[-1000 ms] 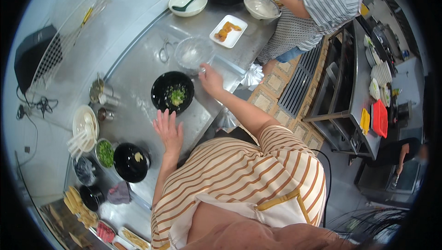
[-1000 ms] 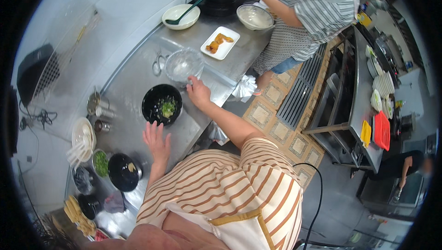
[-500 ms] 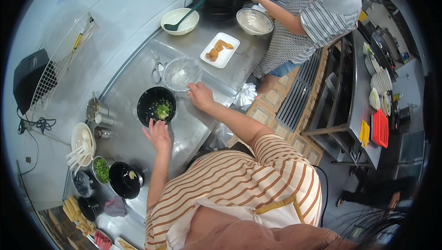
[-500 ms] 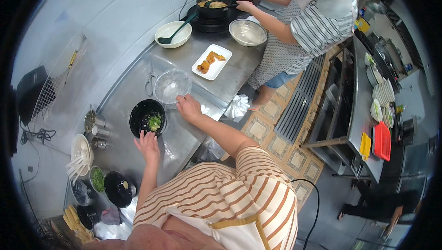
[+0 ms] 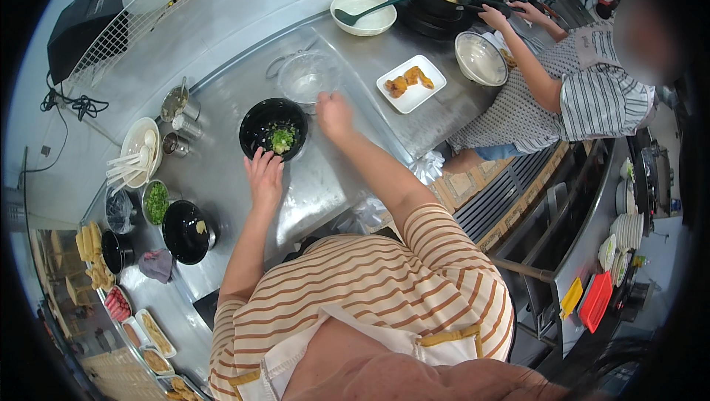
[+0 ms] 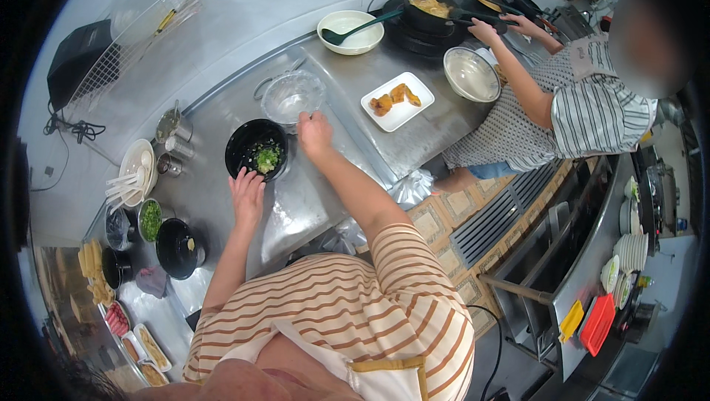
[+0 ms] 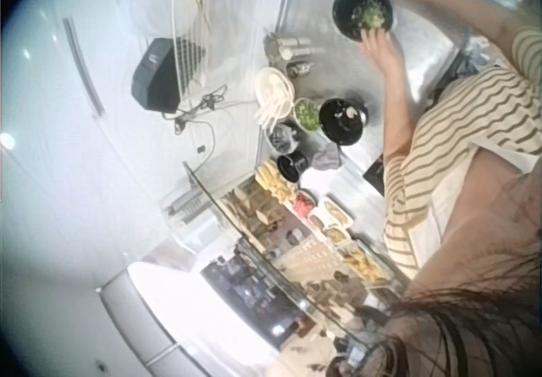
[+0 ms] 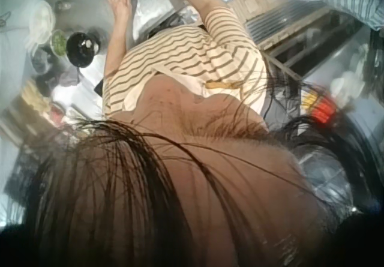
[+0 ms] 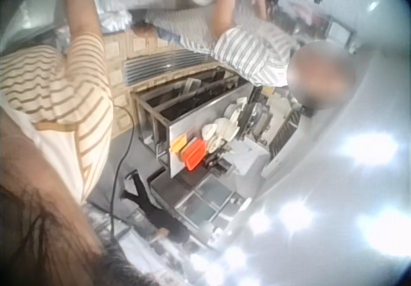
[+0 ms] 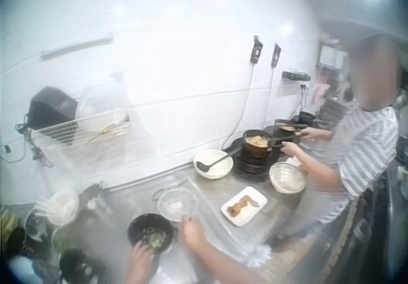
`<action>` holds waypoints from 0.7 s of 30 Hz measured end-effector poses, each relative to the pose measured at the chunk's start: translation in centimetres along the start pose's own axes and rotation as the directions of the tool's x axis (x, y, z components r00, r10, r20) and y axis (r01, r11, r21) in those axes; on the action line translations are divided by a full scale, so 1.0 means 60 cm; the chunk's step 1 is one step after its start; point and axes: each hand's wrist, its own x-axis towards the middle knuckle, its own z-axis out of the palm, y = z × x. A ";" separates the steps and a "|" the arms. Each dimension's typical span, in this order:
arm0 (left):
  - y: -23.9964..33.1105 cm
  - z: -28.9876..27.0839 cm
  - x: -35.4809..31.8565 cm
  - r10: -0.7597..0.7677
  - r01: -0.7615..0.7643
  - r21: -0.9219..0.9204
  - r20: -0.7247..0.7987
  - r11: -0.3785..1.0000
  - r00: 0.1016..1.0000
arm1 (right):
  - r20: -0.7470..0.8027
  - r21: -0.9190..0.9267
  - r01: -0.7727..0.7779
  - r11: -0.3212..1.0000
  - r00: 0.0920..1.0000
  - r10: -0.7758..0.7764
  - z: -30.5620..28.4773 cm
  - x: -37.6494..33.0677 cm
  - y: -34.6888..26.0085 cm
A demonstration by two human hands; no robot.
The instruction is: The person assembles food items on plates using tongs, picking ingredients from a refrigerated display case and arranging them on trays. They also handle plastic bags and bowls, adding condiments and organizing items on the counter.
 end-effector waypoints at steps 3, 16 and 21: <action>-0.007 0.003 -0.006 -0.023 0.023 -0.005 -0.002 1.000 1.000 | 0.055 -0.033 0.002 0.999 0.998 0.000 -0.016 -0.015 0.015; 0.022 -0.010 -0.007 -0.073 0.073 -0.010 0.019 0.997 0.997 | 0.040 -0.064 -0.036 0.997 0.998 0.038 -0.120 -0.130 0.035; 0.068 -0.047 -0.016 -0.057 0.058 0.006 -0.065 0.998 0.996 | 0.082 0.102 0.031 0.994 0.996 -0.039 -0.104 -0.203 0.052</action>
